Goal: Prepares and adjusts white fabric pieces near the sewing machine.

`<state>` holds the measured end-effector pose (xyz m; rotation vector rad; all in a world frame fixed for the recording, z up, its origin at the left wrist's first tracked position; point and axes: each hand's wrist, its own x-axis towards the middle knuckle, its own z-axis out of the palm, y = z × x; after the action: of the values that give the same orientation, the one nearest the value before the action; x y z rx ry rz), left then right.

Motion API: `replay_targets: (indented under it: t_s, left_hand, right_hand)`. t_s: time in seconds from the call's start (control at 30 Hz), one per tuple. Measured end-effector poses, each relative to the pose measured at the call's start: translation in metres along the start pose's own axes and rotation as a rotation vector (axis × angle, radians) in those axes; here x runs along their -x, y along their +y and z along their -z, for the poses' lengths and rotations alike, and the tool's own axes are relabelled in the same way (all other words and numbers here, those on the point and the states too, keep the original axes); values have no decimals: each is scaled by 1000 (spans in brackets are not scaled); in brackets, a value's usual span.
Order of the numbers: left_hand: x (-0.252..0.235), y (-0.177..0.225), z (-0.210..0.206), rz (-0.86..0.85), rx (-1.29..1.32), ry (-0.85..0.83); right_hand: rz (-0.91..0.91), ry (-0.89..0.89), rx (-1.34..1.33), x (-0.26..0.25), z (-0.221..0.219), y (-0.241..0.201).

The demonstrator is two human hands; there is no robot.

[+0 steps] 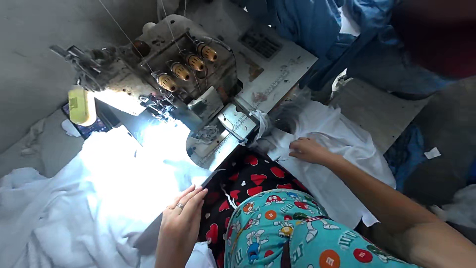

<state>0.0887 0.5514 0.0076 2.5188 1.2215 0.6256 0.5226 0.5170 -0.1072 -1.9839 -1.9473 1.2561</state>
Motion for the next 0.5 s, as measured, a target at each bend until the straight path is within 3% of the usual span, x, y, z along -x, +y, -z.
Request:
replay_targets:
  t_s: [0.2, 0.33, 0.5]
  left_hand:
    - [-16, 7, -9, -43, 161, -13]
    - [-31, 36, -38, 36, 499, -15]
    - [-59, 79, -97, -34, 815, -305]
  right_hand:
    - [127, 547, -246, 30, 71, 26]
    - [183, 585, -341, 48, 98, -29]
    - [507, 563, -300, 46, 93, -111]
